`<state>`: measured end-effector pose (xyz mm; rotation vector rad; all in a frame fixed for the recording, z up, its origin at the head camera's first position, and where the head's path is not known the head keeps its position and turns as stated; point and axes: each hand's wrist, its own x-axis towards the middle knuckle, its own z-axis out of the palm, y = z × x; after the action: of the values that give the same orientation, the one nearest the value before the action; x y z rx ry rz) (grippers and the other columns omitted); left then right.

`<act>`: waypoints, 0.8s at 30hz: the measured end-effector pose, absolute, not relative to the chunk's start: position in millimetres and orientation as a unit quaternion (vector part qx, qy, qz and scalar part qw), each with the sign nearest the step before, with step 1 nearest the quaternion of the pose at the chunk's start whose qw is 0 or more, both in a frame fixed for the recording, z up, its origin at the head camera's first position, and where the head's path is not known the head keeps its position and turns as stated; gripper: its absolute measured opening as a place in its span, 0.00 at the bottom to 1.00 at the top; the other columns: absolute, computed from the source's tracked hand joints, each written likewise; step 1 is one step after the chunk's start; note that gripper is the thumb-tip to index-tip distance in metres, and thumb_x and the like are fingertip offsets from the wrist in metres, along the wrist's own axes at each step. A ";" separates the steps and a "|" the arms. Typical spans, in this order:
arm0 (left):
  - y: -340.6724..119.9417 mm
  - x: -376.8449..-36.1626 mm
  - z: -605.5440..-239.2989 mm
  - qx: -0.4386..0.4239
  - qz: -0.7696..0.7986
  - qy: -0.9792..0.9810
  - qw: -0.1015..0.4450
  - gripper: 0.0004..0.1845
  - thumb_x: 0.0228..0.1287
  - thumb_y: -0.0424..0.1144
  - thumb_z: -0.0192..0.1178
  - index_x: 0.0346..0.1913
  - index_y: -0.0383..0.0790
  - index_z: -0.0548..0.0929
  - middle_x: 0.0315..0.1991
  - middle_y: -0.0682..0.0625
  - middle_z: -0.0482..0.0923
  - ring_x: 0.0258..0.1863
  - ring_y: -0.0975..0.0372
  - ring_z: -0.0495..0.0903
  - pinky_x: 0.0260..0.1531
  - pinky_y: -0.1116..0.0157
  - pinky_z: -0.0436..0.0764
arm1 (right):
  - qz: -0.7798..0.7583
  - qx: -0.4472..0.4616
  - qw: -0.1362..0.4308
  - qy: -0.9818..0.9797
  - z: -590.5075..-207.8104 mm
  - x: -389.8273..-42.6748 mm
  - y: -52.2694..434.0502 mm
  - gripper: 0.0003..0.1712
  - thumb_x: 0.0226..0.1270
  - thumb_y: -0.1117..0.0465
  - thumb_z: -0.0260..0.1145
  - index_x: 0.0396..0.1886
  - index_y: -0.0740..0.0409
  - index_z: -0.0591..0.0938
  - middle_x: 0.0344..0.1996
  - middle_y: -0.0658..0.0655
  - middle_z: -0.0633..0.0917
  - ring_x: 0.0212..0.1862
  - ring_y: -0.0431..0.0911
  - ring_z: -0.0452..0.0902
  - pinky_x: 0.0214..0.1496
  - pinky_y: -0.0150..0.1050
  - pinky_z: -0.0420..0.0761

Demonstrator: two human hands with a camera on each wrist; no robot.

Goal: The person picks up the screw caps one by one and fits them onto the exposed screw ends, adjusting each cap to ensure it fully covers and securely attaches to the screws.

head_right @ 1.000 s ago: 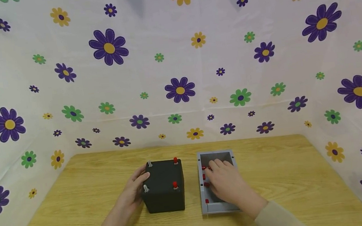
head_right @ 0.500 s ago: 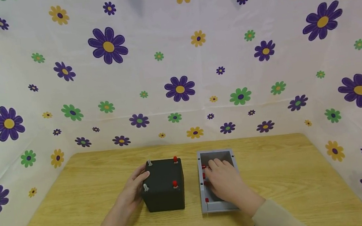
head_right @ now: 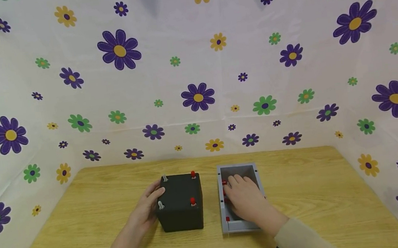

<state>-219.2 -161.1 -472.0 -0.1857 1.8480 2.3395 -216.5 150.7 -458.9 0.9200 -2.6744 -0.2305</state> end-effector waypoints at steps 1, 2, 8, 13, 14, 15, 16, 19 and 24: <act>-161.3 -219.6 -472.7 -0.063 0.781 0.616 0.077 0.32 0.75 0.34 0.56 0.79 0.32 0.64 0.61 0.50 0.74 0.45 0.70 0.82 0.47 0.73 0.82 | -0.082 0.320 0.151 -0.932 -459.6 -217.0 150.5 0.23 0.61 0.53 0.81 0.52 0.60 0.86 0.45 0.58 0.83 0.47 0.52 0.79 0.48 0.48 0.83; -161.3 -220.1 -473.3 -0.064 0.782 0.615 0.076 0.32 0.75 0.34 0.57 0.79 0.32 0.64 0.60 0.50 0.74 0.45 0.70 0.82 0.47 0.73 0.82 | -0.083 0.319 0.152 -0.932 -460.1 -217.3 150.2 0.24 0.60 0.53 0.81 0.52 0.60 0.86 0.45 0.59 0.83 0.47 0.52 0.79 0.48 0.48 0.83; -161.6 -220.2 -474.1 -0.065 0.784 0.612 0.081 0.33 0.75 0.34 0.57 0.79 0.33 0.64 0.61 0.50 0.74 0.45 0.70 0.82 0.47 0.73 0.82 | -0.087 0.312 0.154 -0.933 -463.0 -219.0 148.9 0.25 0.61 0.53 0.81 0.52 0.61 0.87 0.45 0.59 0.84 0.47 0.53 0.79 0.48 0.48 0.83; -161.7 -219.3 -473.3 -0.063 0.784 0.613 0.083 0.33 0.75 0.34 0.57 0.79 0.33 0.63 0.61 0.50 0.73 0.46 0.70 0.82 0.47 0.73 0.82 | -0.089 0.309 0.147 -0.936 -464.4 -220.4 147.8 0.25 0.61 0.52 0.81 0.53 0.62 0.87 0.45 0.59 0.84 0.46 0.52 0.79 0.47 0.48 0.83; -161.7 -219.3 -473.3 -0.064 0.784 0.612 0.083 0.33 0.75 0.34 0.57 0.79 0.33 0.64 0.61 0.50 0.73 0.46 0.70 0.82 0.47 0.73 0.82 | -0.089 0.308 0.146 -0.936 -464.5 -220.6 147.5 0.25 0.61 0.52 0.81 0.53 0.62 0.87 0.45 0.59 0.84 0.46 0.52 0.79 0.46 0.47 0.83; -161.9 -219.4 -473.4 -0.063 0.783 0.613 0.084 0.32 0.75 0.34 0.57 0.79 0.33 0.63 0.61 0.50 0.73 0.46 0.70 0.82 0.47 0.73 0.82 | -0.090 0.308 0.145 -0.936 -464.9 -220.9 147.4 0.25 0.62 0.52 0.80 0.53 0.62 0.87 0.45 0.59 0.84 0.46 0.52 0.79 0.46 0.47 0.83; -162.1 -219.6 -473.7 -0.064 0.782 0.614 0.084 0.32 0.75 0.34 0.57 0.79 0.34 0.64 0.62 0.49 0.73 0.46 0.70 0.82 0.48 0.73 0.82 | -0.090 0.307 0.144 -0.936 -465.1 -221.2 147.2 0.25 0.62 0.52 0.80 0.53 0.62 0.87 0.44 0.59 0.84 0.45 0.52 0.79 0.46 0.47 0.82; -162.6 -219.8 -474.1 -0.063 0.780 0.617 0.086 0.33 0.75 0.34 0.57 0.80 0.34 0.63 0.64 0.48 0.72 0.46 0.69 0.82 0.48 0.73 0.82 | -0.090 0.306 0.142 -0.937 -466.0 -221.9 146.8 0.24 0.63 0.53 0.79 0.53 0.62 0.87 0.44 0.59 0.84 0.45 0.52 0.79 0.45 0.47 0.82; -162.7 -219.3 -474.2 -0.060 0.778 0.619 0.086 0.34 0.75 0.35 0.57 0.80 0.34 0.63 0.64 0.48 0.72 0.46 0.70 0.82 0.48 0.73 0.82 | -0.086 0.307 0.139 -0.938 -469.0 -223.4 146.6 0.22 0.65 0.53 0.78 0.51 0.62 0.87 0.44 0.60 0.84 0.45 0.52 0.79 0.45 0.47 0.82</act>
<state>-219.3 -162.7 -474.2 -0.1801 1.8458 2.3195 -223.4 146.6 -469.0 0.8881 -2.7110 -0.2478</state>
